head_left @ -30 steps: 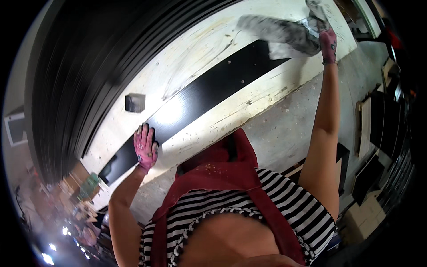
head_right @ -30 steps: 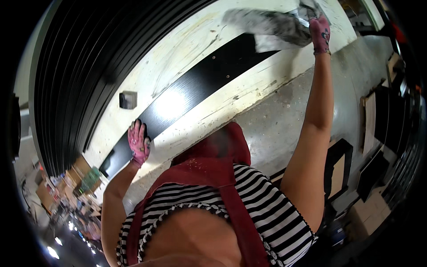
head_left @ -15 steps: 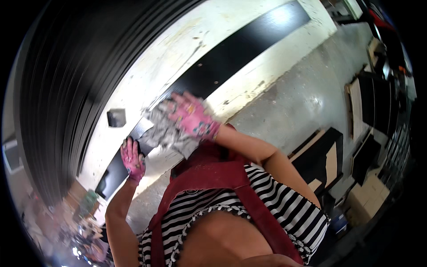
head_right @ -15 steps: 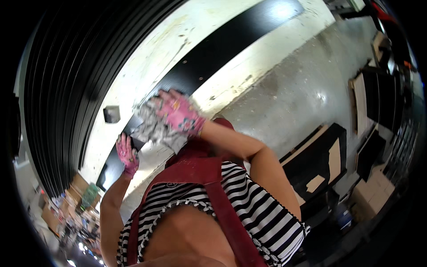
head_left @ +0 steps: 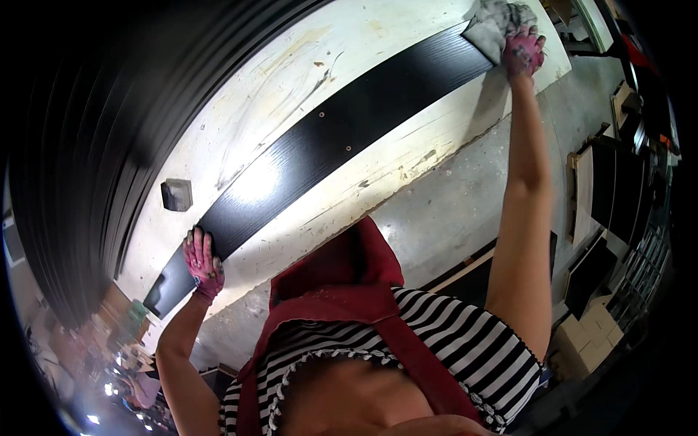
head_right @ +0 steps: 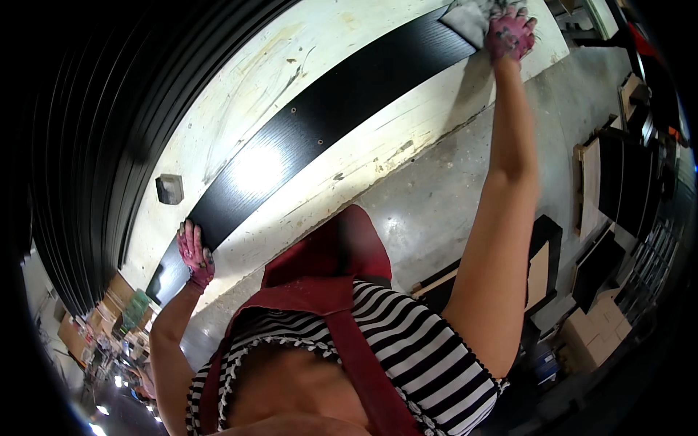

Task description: The person wipes and scrubs long black wooden parts on a white workbench using a cloth and a small abrasive block. They handle each piece individually, wiping both sides and edges before moving to the next.

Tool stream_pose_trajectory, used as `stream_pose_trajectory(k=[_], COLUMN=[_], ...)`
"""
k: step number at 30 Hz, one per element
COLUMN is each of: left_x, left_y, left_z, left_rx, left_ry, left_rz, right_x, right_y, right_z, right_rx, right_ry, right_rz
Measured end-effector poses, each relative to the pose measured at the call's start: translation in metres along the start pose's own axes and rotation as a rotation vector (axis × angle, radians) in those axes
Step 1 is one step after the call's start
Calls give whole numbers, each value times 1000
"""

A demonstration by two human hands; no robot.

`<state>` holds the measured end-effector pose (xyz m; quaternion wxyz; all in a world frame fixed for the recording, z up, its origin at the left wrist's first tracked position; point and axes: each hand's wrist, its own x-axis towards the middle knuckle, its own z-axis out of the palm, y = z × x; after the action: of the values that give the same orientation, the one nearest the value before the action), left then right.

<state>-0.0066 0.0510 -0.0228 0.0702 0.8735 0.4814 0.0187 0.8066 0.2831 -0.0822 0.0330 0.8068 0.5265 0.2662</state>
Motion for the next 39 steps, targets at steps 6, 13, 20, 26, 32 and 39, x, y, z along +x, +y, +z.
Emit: stream_pose_trajectory(k=[6,13,20,26,32,39], left_x=[-3,-3,3,5,2,-4], left_y=[6,3,11,9,8,8], left_z=[-7,-7,-21,-25,-22,-21], left_rx=[-25,-32,-130,-101,-148,-213], left_ry=[-23,-76,-75,-51,-1,85], left_rz=[4,-30,-31,-2,-16,-17], right_x=[-177,-113,-181,-128,-178,-151], right_y=[-188,-147,-210,-195,-212,-191], right_z=[-172,-196,-234,-234,-204,-183], right_rx=[646,300,196,78,298,429], right_ry=[25,-10,-233,-336,-268,143], right_rz=[-512,-679,-614,-422,-469,-382])
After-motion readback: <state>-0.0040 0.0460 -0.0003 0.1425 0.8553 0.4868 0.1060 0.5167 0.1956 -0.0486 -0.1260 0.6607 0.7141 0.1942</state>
